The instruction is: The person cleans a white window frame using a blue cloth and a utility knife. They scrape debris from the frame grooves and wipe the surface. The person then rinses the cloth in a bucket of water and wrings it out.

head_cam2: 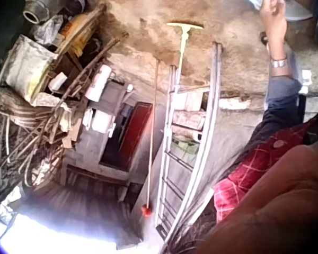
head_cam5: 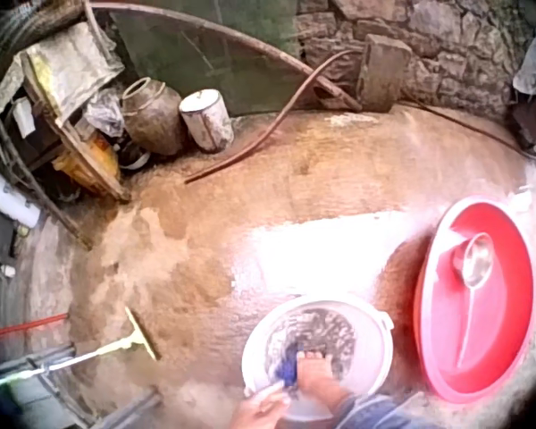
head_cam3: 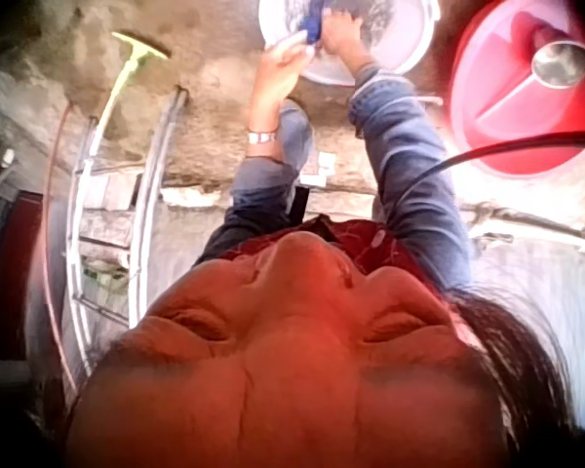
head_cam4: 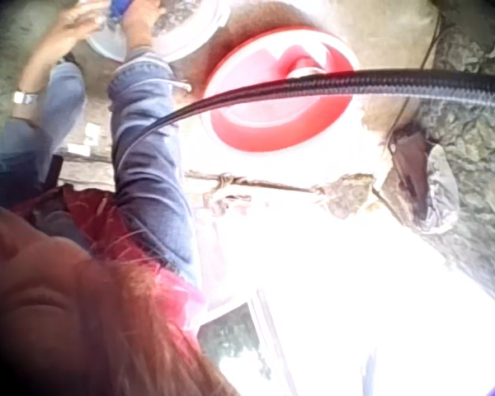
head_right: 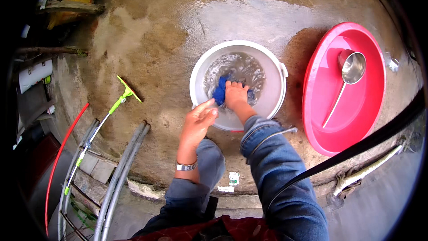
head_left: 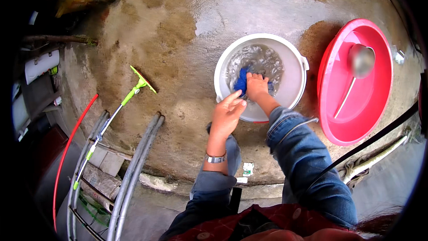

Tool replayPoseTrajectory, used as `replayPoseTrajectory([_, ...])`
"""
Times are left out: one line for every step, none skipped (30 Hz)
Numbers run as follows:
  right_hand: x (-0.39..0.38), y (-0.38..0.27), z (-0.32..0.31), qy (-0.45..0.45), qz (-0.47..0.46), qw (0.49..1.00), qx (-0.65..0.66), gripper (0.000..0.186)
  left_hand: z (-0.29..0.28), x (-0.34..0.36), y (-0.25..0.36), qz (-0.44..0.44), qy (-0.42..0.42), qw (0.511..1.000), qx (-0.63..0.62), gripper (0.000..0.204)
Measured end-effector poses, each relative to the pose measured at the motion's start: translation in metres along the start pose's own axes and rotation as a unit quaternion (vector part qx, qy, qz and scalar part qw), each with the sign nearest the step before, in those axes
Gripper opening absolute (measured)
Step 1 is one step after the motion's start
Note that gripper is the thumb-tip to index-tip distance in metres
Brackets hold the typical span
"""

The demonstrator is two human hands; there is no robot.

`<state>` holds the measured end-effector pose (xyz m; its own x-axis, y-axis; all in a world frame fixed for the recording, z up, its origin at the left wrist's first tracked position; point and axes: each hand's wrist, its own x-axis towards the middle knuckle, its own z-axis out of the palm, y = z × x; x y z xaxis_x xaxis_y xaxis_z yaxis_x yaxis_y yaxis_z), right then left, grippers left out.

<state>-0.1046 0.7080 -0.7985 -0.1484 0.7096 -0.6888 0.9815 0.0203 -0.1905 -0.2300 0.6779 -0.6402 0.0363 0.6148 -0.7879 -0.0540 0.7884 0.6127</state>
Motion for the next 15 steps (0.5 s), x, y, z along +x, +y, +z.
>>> replayPoseTrajectory([0.006,0.004,-0.006,-0.078,-0.014,0.997,0.000,0.050,0.001,0.002,-0.001,0.022,-0.008,1.000,-0.009,0.052])
replayPoseTrajectory([0.012,0.014,-0.024,-0.157,-0.027,0.987,-0.004,0.052,0.001,0.000,-0.001,0.015,0.003,0.999,-0.034,0.054])
replayPoseTrajectory([0.028,0.040,-0.027,-0.169,-0.016,0.985,-0.031,0.057,0.006,-0.002,0.005,0.010,0.005,0.998,-0.057,0.056])
replayPoseTrajectory([0.029,0.053,-0.046,-0.120,0.028,0.992,0.001,0.052,0.008,-0.004,0.005,0.004,0.013,0.996,-0.085,0.057])
replayPoseTrajectory([0.027,0.064,-0.060,-0.019,0.067,0.990,0.121,0.049,0.006,-0.003,0.002,-0.020,-0.005,0.995,-0.093,0.063])
replayPoseTrajectory([0.019,0.072,-0.075,0.081,0.106,0.963,0.234,0.046,0.006,-0.003,-0.002,-0.034,-0.002,0.988,-0.148,0.064])
replayPoseTrajectory([0.006,0.076,-0.085,0.140,0.024,0.943,0.299,0.045,0.006,-0.001,-0.004,-0.048,-0.001,0.978,-0.203,0.066])
replayPoseTrajectory([-0.016,0.067,-0.101,0.191,-0.065,0.911,0.359,0.044,0.006,-0.001,-0.010,-0.062,0.006,0.964,-0.260,0.067])
replayPoseTrajectory([-0.042,0.057,-0.118,0.188,-0.140,0.904,0.358,0.048,0.007,0.002,-0.021,-0.054,-0.024,0.953,-0.298,0.077])
replayPoseTrajectory([-0.073,0.045,-0.136,0.182,-0.214,0.890,0.358,0.052,0.012,0.002,-0.021,-0.073,-0.027,0.938,-0.337,0.080])
replayPoseTrajectory([-0.105,0.035,-0.158,0.153,-0.234,0.894,0.351,0.054,0.019,0.003,-0.018,-0.092,-0.034,0.923,-0.373,0.083])
replayPoseTrajectory([-0.135,0.027,-0.178,0.123,-0.253,0.896,0.344,0.055,0.024,0.004,-0.015,-0.112,-0.040,0.906,-0.406,0.086])
replayPoseTrajectory([-0.161,0.021,-0.194,0.108,-0.275,0.888,0.351,0.055,0.025,0.005,-0.016,-0.124,-0.067,0.895,-0.423,0.096])
replayPoseTrajectory([-0.180,0.017,-0.204,0.094,-0.295,0.881,0.358,0.055,0.027,0.006,-0.015,-0.101,-0.110,0.881,-0.450,0.099])
replayPoseTrajectory([-0.194,0.018,-0.206,0.093,-0.347,0.857,0.370,0.055,0.031,0.007,-0.011,-0.115,-0.080,0.866,-0.479,0.098])
